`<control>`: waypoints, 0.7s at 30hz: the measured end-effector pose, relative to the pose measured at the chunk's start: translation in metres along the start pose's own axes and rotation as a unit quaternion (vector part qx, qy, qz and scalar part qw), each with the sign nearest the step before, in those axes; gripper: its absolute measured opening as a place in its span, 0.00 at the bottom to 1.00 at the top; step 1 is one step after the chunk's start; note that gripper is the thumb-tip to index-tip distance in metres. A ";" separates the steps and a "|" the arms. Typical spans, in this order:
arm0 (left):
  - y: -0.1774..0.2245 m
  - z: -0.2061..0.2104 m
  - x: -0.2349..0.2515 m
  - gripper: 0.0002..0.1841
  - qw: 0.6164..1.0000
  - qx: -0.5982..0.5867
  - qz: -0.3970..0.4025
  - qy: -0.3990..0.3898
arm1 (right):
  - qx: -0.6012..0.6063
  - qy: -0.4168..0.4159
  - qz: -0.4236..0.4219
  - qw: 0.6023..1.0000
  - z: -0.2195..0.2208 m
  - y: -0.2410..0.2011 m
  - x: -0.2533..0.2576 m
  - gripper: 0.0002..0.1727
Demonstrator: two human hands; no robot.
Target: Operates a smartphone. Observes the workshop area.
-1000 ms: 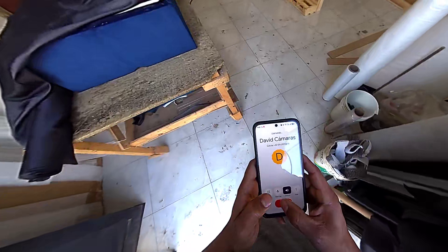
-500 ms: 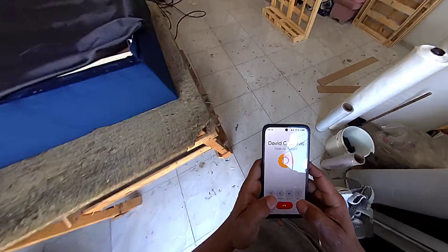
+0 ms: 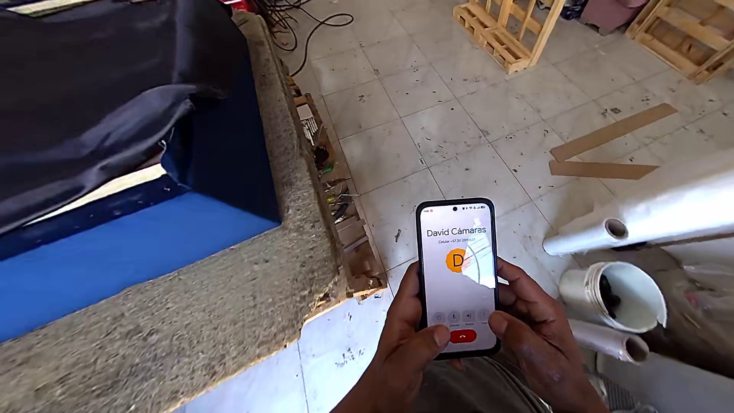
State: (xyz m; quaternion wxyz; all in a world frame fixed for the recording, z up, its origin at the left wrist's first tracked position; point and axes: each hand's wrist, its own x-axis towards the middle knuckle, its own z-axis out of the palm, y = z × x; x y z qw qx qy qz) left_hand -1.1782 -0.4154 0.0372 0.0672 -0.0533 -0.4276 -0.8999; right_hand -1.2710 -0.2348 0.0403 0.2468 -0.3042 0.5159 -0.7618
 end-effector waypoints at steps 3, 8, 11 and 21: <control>0.005 -0.010 0.061 0.34 1.000 0.012 0.015 0.019 | 0.006 -0.029 0.019 0.999 -0.037 -0.005 0.065 0.31; 0.023 -0.020 0.152 0.34 0.998 0.034 0.042 0.041 | 0.015 -0.111 0.052 0.992 -0.089 -0.021 0.166 0.35; 0.028 -0.028 0.190 0.34 0.996 0.022 0.055 0.072 | 0.006 -0.143 0.078 0.987 -0.110 -0.022 0.214 0.38; 0.047 -0.107 0.312 0.35 0.990 0.000 0.082 0.114 | 0.025 -0.175 0.122 0.977 -0.140 0.019 0.364 0.51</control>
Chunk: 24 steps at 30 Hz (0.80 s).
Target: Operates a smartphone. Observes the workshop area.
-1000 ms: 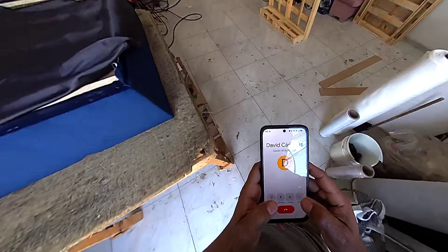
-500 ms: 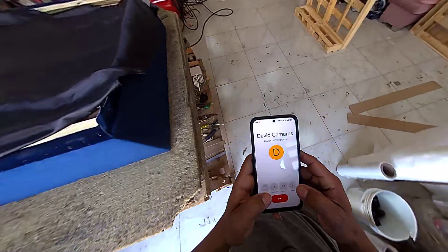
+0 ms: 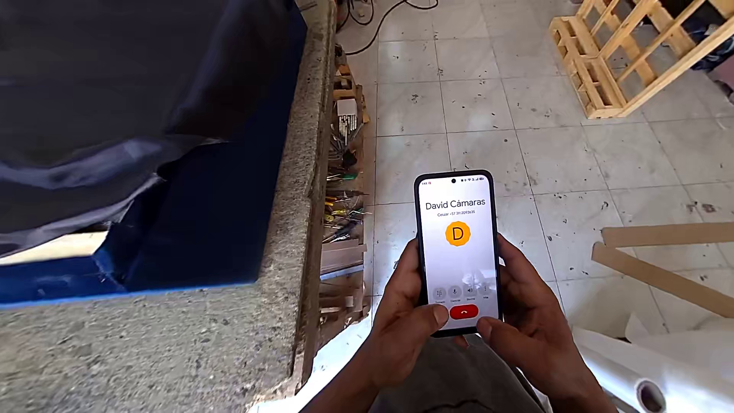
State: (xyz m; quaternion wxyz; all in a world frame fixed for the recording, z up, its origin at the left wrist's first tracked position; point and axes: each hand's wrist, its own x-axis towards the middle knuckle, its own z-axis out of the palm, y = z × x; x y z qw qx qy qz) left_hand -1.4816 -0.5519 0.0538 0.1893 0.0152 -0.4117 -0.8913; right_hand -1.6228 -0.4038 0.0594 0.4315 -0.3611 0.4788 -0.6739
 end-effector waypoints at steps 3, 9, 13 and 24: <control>0.006 -0.027 0.055 0.37 1.000 -0.004 0.014 -0.003 | -0.019 0.002 -0.004 1.000 -0.023 0.000 0.056 0.54; 0.036 -0.085 0.178 0.36 1.000 -0.017 0.010 -0.024 | -0.040 0.005 -0.006 0.999 -0.071 -0.011 0.181 0.56; 0.066 -0.123 0.249 0.35 0.999 0.015 0.009 -0.036 | -0.038 -0.001 -0.012 0.999 -0.095 -0.014 0.264 0.55; 0.116 -0.216 0.390 0.35 0.997 0.030 0.063 0.044 | 0.019 -0.113 0.015 0.993 -0.154 -0.003 0.472 0.54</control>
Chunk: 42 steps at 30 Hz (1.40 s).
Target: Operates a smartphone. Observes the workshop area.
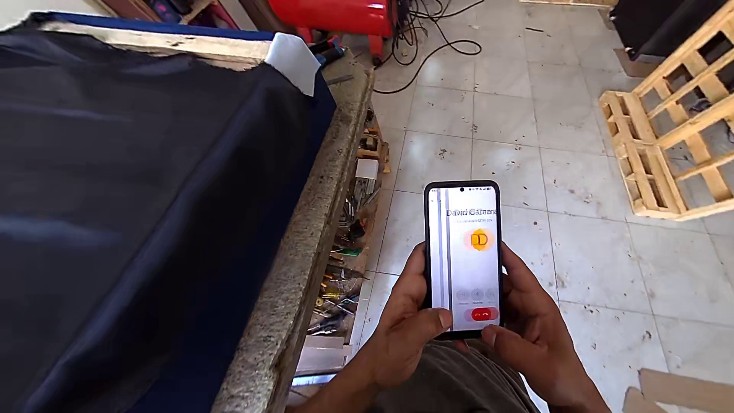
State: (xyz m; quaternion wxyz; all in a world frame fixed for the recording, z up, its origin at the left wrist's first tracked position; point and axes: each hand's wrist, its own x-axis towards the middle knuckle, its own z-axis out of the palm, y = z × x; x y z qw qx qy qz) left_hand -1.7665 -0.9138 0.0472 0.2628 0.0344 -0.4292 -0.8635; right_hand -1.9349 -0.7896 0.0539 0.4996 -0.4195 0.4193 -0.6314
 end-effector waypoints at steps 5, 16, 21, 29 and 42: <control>0.013 -0.036 0.074 0.35 0.996 0.043 0.058 0.055 | -0.015 -0.067 0.020 0.997 -0.049 -0.003 0.103 0.57; 0.068 -0.087 0.164 0.47 0.958 0.129 0.162 0.200 | 0.016 -0.233 0.082 0.969 -0.080 -0.013 0.304 0.55; 0.097 -0.132 0.162 0.47 0.932 0.155 0.199 0.259 | 0.042 -0.302 0.106 0.947 -0.048 0.016 0.375 0.56; 0.180 -0.214 0.142 0.46 0.887 0.199 0.277 0.310 | 0.022 -0.393 0.060 0.917 0.053 0.050 0.491 0.59; 0.370 -0.375 0.050 0.30 0.766 0.298 0.368 0.434 | 0.054 -0.554 0.030 0.830 0.320 0.117 0.684 0.33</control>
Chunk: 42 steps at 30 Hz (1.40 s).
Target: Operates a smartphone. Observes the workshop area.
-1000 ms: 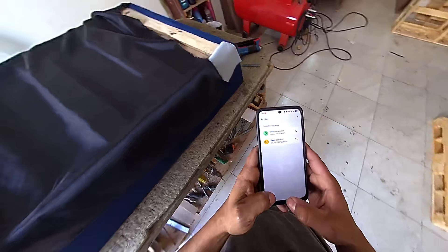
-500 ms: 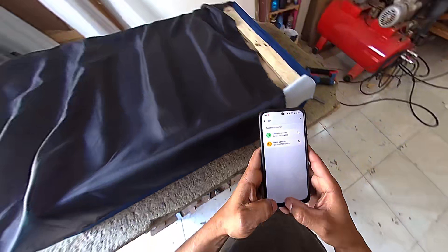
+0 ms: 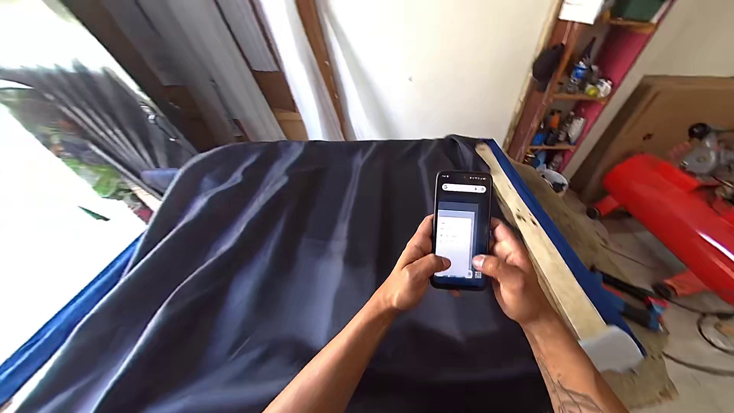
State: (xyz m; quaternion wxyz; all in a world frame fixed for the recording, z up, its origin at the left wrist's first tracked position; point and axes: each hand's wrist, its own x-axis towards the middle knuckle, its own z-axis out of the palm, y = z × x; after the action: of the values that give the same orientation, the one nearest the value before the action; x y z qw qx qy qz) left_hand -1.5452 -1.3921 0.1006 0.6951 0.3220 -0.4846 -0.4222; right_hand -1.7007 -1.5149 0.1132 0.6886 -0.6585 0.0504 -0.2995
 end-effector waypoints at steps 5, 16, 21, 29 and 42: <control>-0.023 -0.074 0.015 0.28 0.993 -0.013 -0.018 0.116 | 0.043 -0.053 0.073 0.995 0.001 0.063 0.085 0.30; -0.038 -0.089 -0.002 0.28 0.991 -0.030 -0.044 0.126 | 0.094 -0.063 0.152 0.982 0.013 0.092 0.078 0.53; -0.042 -0.090 -0.003 0.28 0.990 -0.024 -0.046 0.131 | 0.106 -0.070 0.151 0.980 0.010 0.097 0.077 0.51; -0.041 -0.087 -0.004 0.28 0.992 -0.053 -0.042 0.109 | 0.032 -0.042 0.090 0.995 0.000 0.089 0.079 0.31; -0.050 -0.071 -0.007 0.31 0.994 -0.052 -0.063 0.073 | -0.038 0.053 0.020 0.998 -0.007 0.077 0.081 0.18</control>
State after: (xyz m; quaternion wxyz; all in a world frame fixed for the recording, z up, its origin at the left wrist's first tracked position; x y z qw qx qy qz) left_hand -1.4929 -1.4048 0.0320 0.7165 0.3455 -0.3887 -0.4649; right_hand -1.6112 -1.5636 0.0664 0.6653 -0.6661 0.1111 -0.3185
